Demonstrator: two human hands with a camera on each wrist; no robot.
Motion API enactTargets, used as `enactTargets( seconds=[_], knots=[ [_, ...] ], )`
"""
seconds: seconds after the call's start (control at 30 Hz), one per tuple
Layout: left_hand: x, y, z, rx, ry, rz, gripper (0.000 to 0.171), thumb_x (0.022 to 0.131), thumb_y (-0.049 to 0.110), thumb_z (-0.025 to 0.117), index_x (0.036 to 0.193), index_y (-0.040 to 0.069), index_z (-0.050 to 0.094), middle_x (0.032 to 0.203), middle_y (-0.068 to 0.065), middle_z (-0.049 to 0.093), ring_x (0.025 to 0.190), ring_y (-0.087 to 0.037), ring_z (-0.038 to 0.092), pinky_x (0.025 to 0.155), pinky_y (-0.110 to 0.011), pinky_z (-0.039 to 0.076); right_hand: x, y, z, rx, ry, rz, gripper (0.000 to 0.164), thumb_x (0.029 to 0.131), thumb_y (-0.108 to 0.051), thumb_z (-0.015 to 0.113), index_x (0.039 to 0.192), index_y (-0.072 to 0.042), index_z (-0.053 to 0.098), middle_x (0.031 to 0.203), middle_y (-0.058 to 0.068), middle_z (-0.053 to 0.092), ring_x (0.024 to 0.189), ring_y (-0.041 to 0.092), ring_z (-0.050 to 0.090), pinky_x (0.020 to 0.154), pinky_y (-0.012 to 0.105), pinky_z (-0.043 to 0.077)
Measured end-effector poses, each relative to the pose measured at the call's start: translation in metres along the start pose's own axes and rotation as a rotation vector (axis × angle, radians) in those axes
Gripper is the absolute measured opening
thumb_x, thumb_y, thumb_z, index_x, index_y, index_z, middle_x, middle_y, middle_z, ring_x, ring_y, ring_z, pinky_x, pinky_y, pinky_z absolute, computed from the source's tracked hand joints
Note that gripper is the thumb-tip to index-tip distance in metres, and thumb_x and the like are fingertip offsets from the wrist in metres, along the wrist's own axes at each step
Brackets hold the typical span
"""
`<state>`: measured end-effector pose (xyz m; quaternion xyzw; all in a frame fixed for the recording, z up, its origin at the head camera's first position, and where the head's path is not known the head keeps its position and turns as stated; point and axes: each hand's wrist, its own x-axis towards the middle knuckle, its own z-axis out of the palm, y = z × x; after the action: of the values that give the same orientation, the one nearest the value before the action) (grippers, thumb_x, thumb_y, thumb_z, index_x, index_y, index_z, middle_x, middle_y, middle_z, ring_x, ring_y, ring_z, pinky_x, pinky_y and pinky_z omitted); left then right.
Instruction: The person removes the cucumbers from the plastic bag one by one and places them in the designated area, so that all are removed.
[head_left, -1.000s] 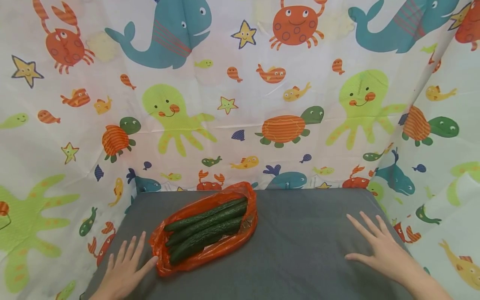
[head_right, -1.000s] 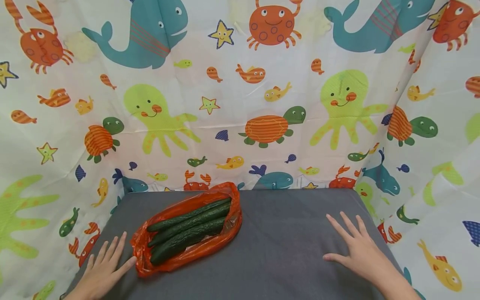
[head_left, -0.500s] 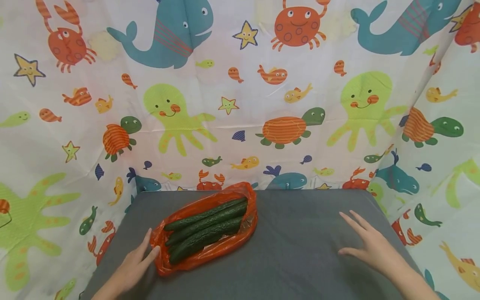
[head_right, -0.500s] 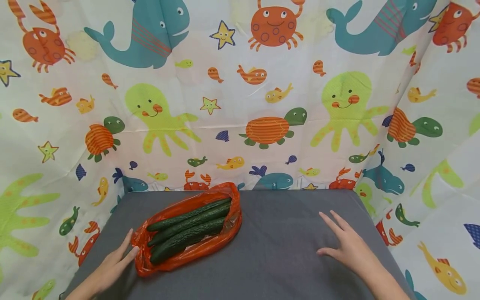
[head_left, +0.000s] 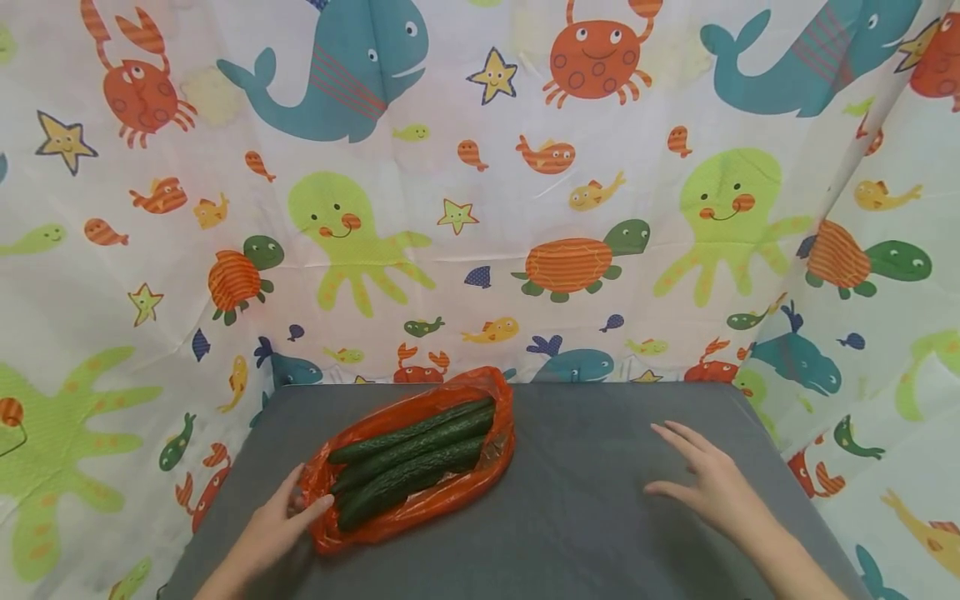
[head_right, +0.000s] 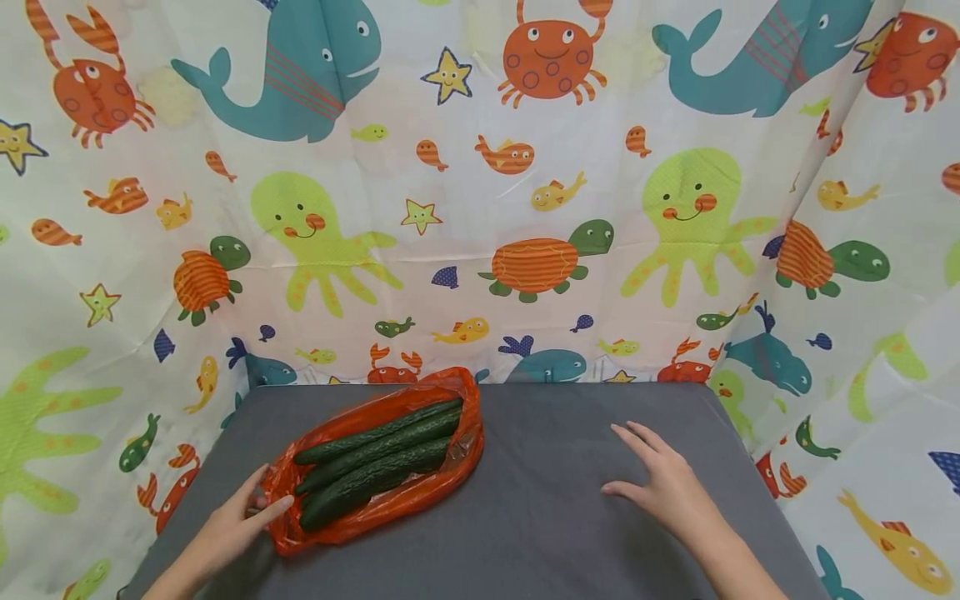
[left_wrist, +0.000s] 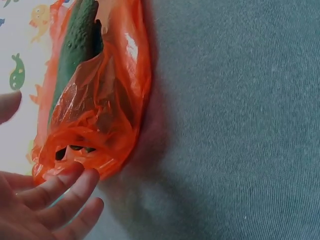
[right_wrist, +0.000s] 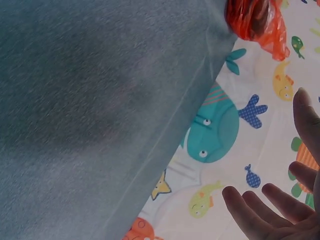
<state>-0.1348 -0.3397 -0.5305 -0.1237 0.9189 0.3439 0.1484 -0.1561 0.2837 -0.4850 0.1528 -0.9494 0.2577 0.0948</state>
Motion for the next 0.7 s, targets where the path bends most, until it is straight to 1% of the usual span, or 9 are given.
enactTargets(
  seconds=[0.1, 0.17, 0.23, 0.33, 0.4, 0.47, 0.53, 0.6, 0.7],
  knots=[
    [0.002, 0.000, 0.002, -0.022, 0.019, 0.010, 0.100, 0.093, 0.066, 0.058, 0.159, 0.002, 0.019, 0.107, -0.009, 0.068, 0.095, -0.024, 0.065, 0.075, -0.044, 0.055, 0.003, -0.004, 0.002, 0.017, -0.009, 0.011, 0.085, 0.069, -0.032, 0.093, 0.142, -0.009, 0.057, 0.141, 0.024, 0.055, 0.110, 0.045, 0.066, 0.082, 0.056, 0.060],
    [0.004, -0.002, 0.002, -0.068, 0.028, 0.009, 0.100, 0.094, 0.060, 0.062, 0.160, 0.001, 0.016, 0.101, -0.008, 0.069, 0.090, -0.021, 0.066, 0.075, -0.042, 0.054, 0.004, -0.008, 0.004, 0.033, -0.016, 0.021, 0.083, 0.069, -0.033, 0.093, 0.141, -0.009, 0.059, 0.140, 0.024, 0.057, 0.106, 0.044, 0.068, 0.080, 0.054, 0.061],
    [0.005, -0.003, 0.003, -0.125, 0.025, 0.003, 0.103, 0.094, 0.055, 0.065, 0.160, -0.001, 0.009, 0.100, -0.009, 0.071, 0.089, -0.021, 0.067, 0.077, -0.044, 0.055, 0.006, -0.011, 0.006, 0.046, -0.020, 0.024, 0.080, 0.070, -0.033, 0.093, 0.139, -0.008, 0.060, 0.139, 0.023, 0.058, 0.105, 0.044, 0.069, 0.080, 0.054, 0.061],
    [0.005, -0.004, 0.002, -0.202, 0.015, -0.015, 0.109, 0.095, 0.048, 0.069, 0.160, -0.004, -0.001, 0.109, -0.021, 0.071, 0.092, -0.025, 0.070, 0.081, -0.049, 0.057, 0.009, -0.016, 0.011, 0.060, -0.022, 0.016, 0.077, 0.070, -0.033, 0.093, 0.137, -0.008, 0.062, 0.137, 0.023, 0.060, 0.107, 0.044, 0.068, 0.080, 0.053, 0.061],
    [0.005, -0.003, 0.001, -0.234, 0.008, -0.029, 0.110, 0.094, 0.046, 0.070, 0.159, -0.007, -0.001, 0.119, -0.031, 0.066, 0.096, -0.030, 0.071, 0.082, -0.052, 0.058, 0.013, -0.020, 0.014, 0.060, -0.020, 0.005, 0.075, 0.071, -0.032, 0.093, 0.135, -0.007, 0.063, 0.136, 0.022, 0.061, 0.108, 0.044, 0.068, 0.081, 0.052, 0.061],
    [0.004, -0.003, 0.002, -0.248, 0.010, -0.052, 0.108, 0.093, 0.048, 0.072, 0.157, -0.009, 0.006, 0.124, -0.036, 0.062, 0.095, -0.031, 0.072, 0.081, -0.051, 0.059, 0.017, -0.024, 0.016, 0.059, -0.017, -0.008, 0.073, 0.070, -0.030, 0.093, 0.134, -0.007, 0.065, 0.134, 0.020, 0.063, 0.110, 0.042, 0.068, 0.083, 0.053, 0.061],
    [0.003, -0.003, 0.003, -0.254, 0.008, -0.079, 0.105, 0.090, 0.051, 0.073, 0.153, -0.012, 0.017, 0.125, -0.038, 0.060, 0.091, -0.031, 0.072, 0.078, -0.050, 0.060, 0.020, -0.028, 0.018, 0.057, -0.019, -0.020, 0.071, 0.071, -0.030, 0.093, 0.132, -0.007, 0.066, 0.133, 0.018, 0.065, 0.112, 0.040, 0.068, 0.086, 0.054, 0.060],
    [0.001, -0.004, 0.005, -0.237, 0.005, -0.091, 0.102, 0.088, 0.056, 0.073, 0.145, -0.016, 0.029, 0.122, -0.038, 0.061, 0.088, -0.029, 0.072, 0.075, -0.048, 0.060, 0.022, -0.032, 0.020, 0.062, -0.025, -0.033, 0.069, 0.071, -0.030, 0.092, 0.131, -0.007, 0.067, 0.131, 0.016, 0.067, 0.114, 0.040, 0.067, 0.087, 0.054, 0.059],
    [0.000, -0.004, 0.009, -0.224, 0.014, -0.104, 0.090, 0.087, 0.058, 0.072, 0.130, -0.016, 0.045, 0.111, -0.032, 0.066, 0.083, -0.025, 0.071, 0.072, -0.045, 0.060, 0.025, -0.037, 0.021, 0.062, -0.031, -0.049, 0.068, 0.071, -0.033, 0.092, 0.129, -0.007, 0.069, 0.128, 0.016, 0.069, 0.115, 0.039, 0.067, 0.089, 0.055, 0.058]
  ],
)
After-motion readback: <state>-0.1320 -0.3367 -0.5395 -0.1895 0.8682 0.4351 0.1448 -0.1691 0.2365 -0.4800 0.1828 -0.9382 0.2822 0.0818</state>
